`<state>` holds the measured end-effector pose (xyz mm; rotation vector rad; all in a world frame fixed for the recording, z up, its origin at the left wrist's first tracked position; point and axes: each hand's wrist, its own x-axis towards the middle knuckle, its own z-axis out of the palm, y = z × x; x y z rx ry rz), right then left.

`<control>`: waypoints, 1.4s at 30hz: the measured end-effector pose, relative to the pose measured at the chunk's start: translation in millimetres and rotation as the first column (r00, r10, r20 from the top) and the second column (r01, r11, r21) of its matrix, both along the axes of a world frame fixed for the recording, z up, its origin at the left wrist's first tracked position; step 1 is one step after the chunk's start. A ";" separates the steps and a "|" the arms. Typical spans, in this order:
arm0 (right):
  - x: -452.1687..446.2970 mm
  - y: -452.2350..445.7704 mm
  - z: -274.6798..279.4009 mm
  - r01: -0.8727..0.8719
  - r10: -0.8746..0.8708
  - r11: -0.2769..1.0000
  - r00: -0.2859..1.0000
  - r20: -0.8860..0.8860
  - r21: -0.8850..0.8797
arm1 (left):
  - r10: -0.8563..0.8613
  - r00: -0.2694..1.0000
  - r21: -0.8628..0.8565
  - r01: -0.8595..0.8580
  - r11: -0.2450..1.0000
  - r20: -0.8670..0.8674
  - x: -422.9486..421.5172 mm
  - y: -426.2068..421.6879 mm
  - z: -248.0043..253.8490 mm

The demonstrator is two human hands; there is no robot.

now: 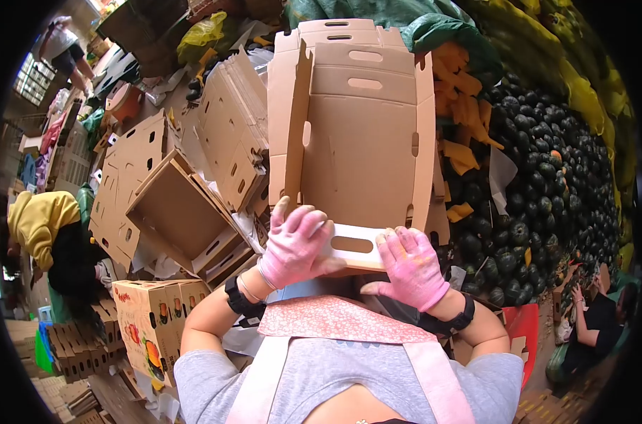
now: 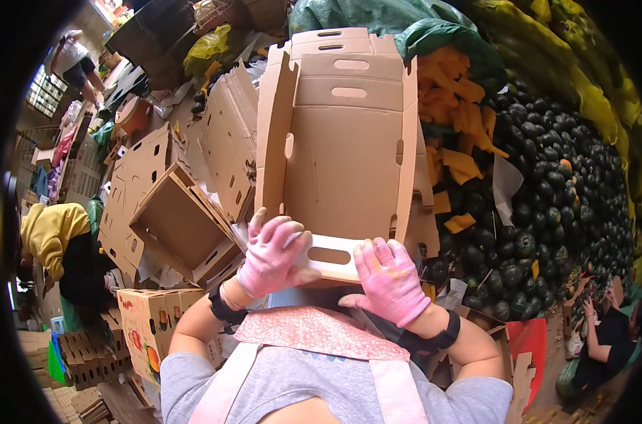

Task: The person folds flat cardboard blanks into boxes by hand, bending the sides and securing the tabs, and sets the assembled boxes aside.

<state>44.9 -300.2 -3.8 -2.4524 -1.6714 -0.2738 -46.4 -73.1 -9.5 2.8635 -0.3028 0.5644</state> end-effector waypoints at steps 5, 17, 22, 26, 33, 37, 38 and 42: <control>3.1 11.6 8.2 -0.504 0.068 0.542 0.824 -0.563 -0.672 | -0.378 0.660 0.002 0.499 0.867 -0.649 -11.9 -7.1 -8.8; 95.2 101.1 1.4 -0.622 0.683 0.605 0.726 -0.078 -0.497 | -0.569 0.783 -0.607 0.330 0.723 -0.251 28.4 29.9 47.6; 74.5 75.8 -9.1 -0.595 0.572 0.667 0.795 -0.202 -0.449 | 0.176 0.938 -0.713 -0.341 0.612 -0.298 115.5 81.1 -33.3; 71.4 47.8 7.8 -0.363 0.396 0.890 0.915 0.072 -0.276 | -0.253 0.920 -0.939 -0.238 0.247 -0.299 141.4 82.3 -25.2; 151.5 -31.6 -31.9 0.557 -0.077 0.686 0.695 -0.715 0.468 | -0.302 0.920 -0.955 -0.182 0.234 -0.250 125.0 91.7 -60.9; 144.0 -8.7 -42.0 0.494 0.492 0.652 0.302 -0.817 0.575 | -0.224 0.967 -0.890 -0.007 0.456 -0.122 127.8 74.7 -50.6; 140.2 -4.6 -36.5 0.484 0.519 0.656 0.268 -0.812 0.579 | -0.257 0.956 -0.894 -0.013 0.449 -0.143 129.1 75.6 -44.6; 138.3 -8.1 -21.2 0.513 0.598 0.605 0.211 -0.773 0.609 | -0.110 0.990 -0.996 0.091 -0.019 0.093 140.9 54.2 -57.2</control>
